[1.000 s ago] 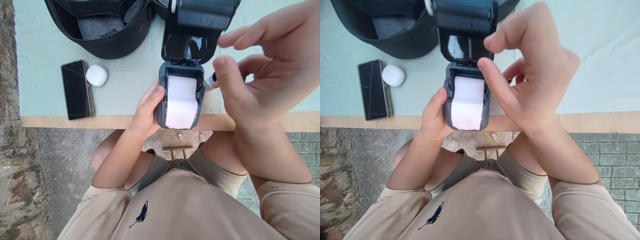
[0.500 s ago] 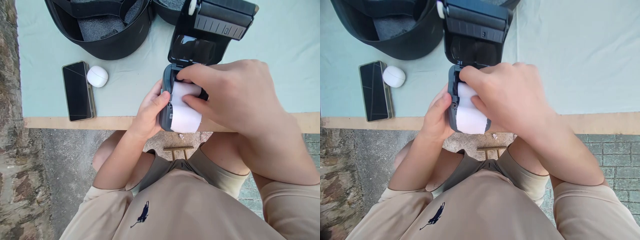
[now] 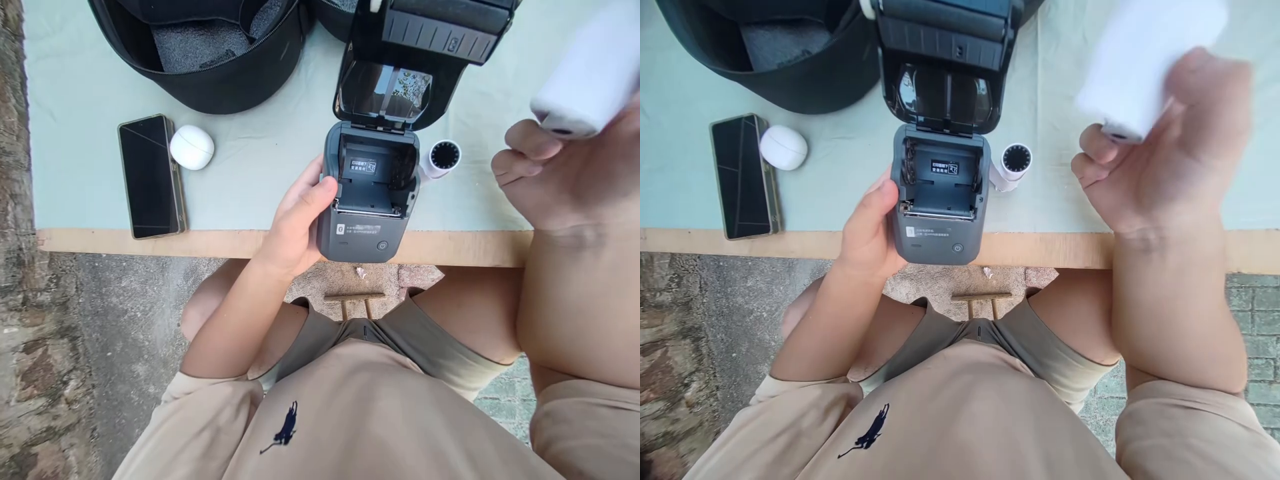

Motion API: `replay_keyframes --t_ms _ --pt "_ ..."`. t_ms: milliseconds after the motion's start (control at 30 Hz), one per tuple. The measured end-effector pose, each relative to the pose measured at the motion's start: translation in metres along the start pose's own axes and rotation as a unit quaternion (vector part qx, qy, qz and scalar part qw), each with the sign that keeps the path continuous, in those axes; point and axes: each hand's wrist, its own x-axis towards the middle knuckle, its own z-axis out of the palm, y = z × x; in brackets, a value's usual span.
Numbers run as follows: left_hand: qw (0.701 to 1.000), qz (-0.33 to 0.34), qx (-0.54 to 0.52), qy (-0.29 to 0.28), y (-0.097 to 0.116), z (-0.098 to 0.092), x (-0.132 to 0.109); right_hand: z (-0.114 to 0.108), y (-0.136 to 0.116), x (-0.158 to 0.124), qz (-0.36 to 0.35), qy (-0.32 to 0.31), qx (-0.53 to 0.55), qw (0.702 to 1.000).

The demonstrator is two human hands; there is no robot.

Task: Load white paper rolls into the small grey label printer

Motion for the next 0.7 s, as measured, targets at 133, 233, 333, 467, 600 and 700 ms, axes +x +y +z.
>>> replay_keyframes --t_ms 133,233,333,467,600,700 --pt "1.000 0.007 -0.001 0.004 -0.001 0.000 0.001 0.016 -0.001 -0.004 0.040 0.093 0.003 0.995" --pt "1.000 0.013 0.005 -0.002 -0.001 0.000 0.002 0.021 -0.003 -0.007 -0.022 0.054 -0.102 0.993" --pt "1.000 0.016 0.002 -0.011 -0.001 0.001 0.002 0.016 -0.004 -0.010 -0.089 0.032 -0.285 0.954" --pt "1.000 0.009 -0.001 0.005 -0.001 0.002 0.002 0.012 -0.003 -0.009 -0.078 0.050 -0.467 0.879" --pt "1.000 0.007 -0.012 -0.007 0.000 0.002 0.001 0.014 -0.005 -0.009 0.033 0.056 -0.539 0.840" --pt "1.000 0.008 -0.020 -0.002 0.001 0.003 0.000 0.020 -0.015 -0.015 -0.038 0.063 -0.498 0.864"
